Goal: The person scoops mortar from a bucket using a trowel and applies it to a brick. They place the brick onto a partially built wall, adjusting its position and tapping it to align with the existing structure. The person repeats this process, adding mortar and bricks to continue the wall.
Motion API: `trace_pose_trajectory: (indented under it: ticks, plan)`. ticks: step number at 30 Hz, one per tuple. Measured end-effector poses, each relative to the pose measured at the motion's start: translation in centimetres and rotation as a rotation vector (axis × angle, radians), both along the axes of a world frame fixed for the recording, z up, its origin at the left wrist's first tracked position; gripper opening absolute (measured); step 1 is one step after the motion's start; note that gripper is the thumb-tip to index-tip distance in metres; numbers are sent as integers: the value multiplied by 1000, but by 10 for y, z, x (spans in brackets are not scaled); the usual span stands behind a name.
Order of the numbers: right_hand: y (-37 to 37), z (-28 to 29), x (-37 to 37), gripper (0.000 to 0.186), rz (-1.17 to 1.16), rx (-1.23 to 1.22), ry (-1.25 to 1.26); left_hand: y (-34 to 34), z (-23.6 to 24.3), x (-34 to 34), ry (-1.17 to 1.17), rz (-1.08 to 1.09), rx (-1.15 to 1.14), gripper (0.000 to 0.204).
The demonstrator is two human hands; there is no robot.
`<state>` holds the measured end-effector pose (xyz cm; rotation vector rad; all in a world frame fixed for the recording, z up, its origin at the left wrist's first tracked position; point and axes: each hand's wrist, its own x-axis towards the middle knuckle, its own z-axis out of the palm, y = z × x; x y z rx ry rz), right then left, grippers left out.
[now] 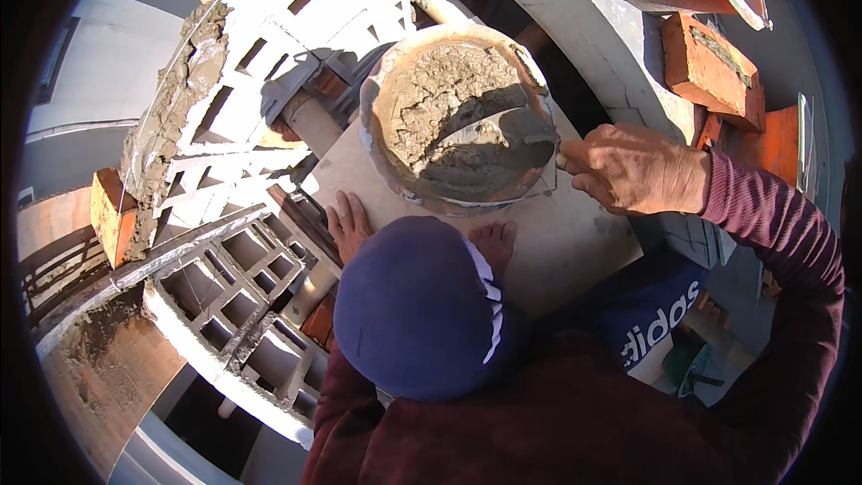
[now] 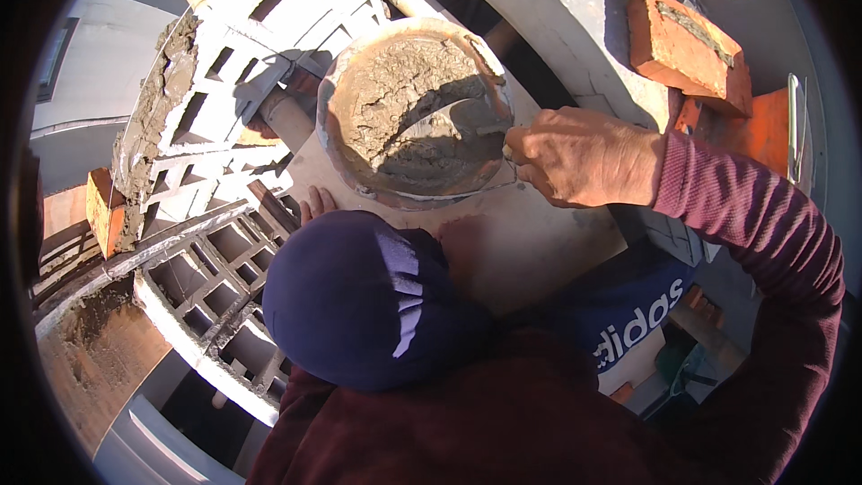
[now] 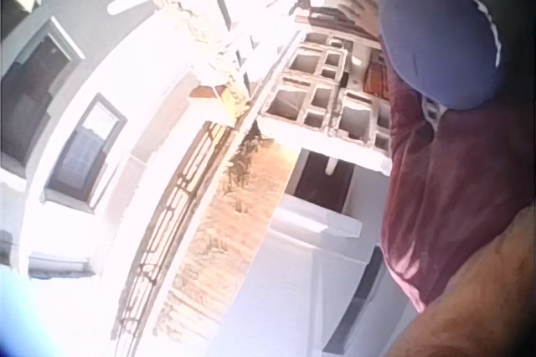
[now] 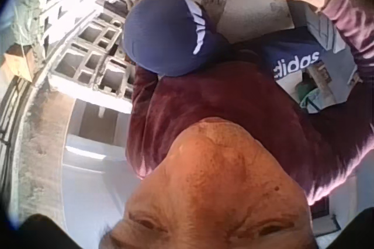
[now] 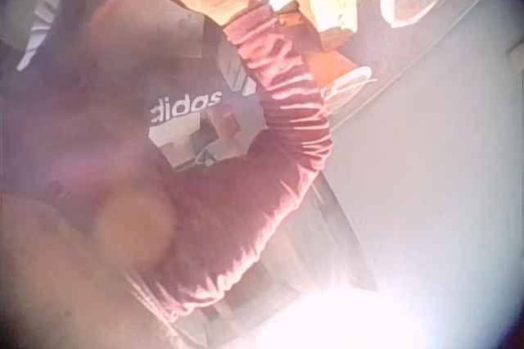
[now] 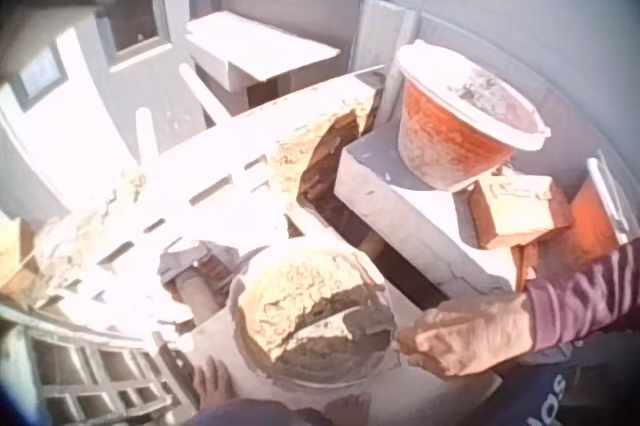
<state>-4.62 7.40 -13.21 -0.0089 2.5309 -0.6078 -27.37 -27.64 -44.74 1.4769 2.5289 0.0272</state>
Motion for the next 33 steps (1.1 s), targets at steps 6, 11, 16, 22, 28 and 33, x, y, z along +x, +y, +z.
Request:
trace_pose_trajectory:
  ticks: [6,11,16,22,28,33]
  plan:
    - [18,-36,-14,30,-334,-332,-412,21,28,8,-96,86,-26,87]
    - [17,-26,-33,36,-629,-587,-690,10,1,6,-91,138,178,88]
    - [16,-50,1,40,-809,-937,-593,4,6,10,-114,174,214,92]
    - [15,-45,29,36,-920,-1178,-456,22,40,7,-185,174,34,130]
    - [23,32,10,40,-1033,-1128,-271,24,42,9,-223,166,13,133]
    - [51,107,-97,39,-614,-918,29,9,44,10,-173,187,-4,133]
